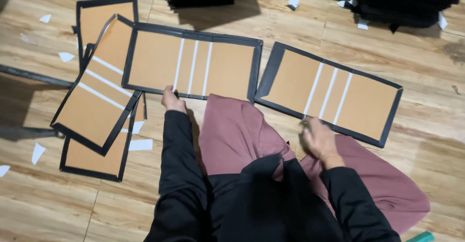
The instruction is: Assembling cardboard folders by applying adhesive and folding the components on the floor.
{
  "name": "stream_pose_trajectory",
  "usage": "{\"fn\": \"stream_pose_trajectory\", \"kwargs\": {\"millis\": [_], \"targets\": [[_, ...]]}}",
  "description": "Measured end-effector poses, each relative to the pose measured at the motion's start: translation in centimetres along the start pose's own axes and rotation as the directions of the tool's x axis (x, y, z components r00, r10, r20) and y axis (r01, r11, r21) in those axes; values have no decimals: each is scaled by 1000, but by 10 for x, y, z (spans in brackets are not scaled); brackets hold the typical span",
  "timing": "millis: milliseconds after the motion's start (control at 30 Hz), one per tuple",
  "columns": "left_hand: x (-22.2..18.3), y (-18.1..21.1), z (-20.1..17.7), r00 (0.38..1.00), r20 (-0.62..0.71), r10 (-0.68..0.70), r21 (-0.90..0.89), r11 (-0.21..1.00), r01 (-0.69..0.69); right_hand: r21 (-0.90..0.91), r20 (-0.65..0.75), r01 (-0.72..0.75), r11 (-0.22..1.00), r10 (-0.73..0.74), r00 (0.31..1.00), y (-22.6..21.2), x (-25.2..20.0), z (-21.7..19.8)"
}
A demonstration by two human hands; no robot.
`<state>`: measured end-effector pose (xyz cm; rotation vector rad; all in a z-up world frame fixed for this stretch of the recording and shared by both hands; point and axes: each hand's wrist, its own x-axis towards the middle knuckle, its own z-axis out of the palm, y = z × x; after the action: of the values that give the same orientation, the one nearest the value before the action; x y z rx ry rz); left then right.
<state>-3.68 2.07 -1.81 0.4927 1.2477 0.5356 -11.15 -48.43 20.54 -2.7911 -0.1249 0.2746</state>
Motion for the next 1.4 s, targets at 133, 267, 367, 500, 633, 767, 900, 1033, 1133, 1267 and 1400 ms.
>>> {"fn": "stream_pose_trajectory", "kwargs": {"millis": [133, 267, 367, 500, 633, 767, 900, 1033, 1133, 1267, 1400], "targets": [[-54, 42, 8, 991, 34, -132, -193, 972, 136, -154, 92, 411, 899, -401, 912, -1, -6, 32], [-101, 69, 10, 943, 290, -161, -104, 975, 198, -288, -36, 414, 864, -442, 896, 5, -2, 38], [-116, 82, 16, 937, 348, -14, -122, 991, 60, -271, -92, 349, 897, -384, 919, -3, -11, 30], [-161, 91, 23, 894, 323, 311, -232, 942, -244, -24, -147, 378, 926, -377, 914, -40, -18, 17], [-218, 116, 29, 827, 318, 465, -422, 850, -316, 312, -315, 437, 843, -343, 885, -84, -16, 29], [-323, 122, 24, 829, 487, 273, -424, 904, -48, 786, -198, 283, 549, -210, 957, -147, -35, 22], [-407, 105, 12, 820, 516, 247, -400, 916, -24, 976, -48, 84, 199, -182, 982, -177, -47, -1], [-455, 81, 1, 850, 521, 77, -361, 922, 138, 913, 398, -405, -54, -105, 911, -152, -44, -32], [-488, 63, -3, 825, 565, -27, -298, 925, 234, 825, 344, -375, -424, -151, 927, -80, -33, -1], [-482, 8, -17, 660, 725, -197, -103, 916, 388, 886, 193, -91, -455, 183, 964, 0, -26, 24], [-497, -22, -12, 549, 792, -267, -2, 898, 439, 777, 259, -165, -607, 70, 963, -2, -40, -20]]}}
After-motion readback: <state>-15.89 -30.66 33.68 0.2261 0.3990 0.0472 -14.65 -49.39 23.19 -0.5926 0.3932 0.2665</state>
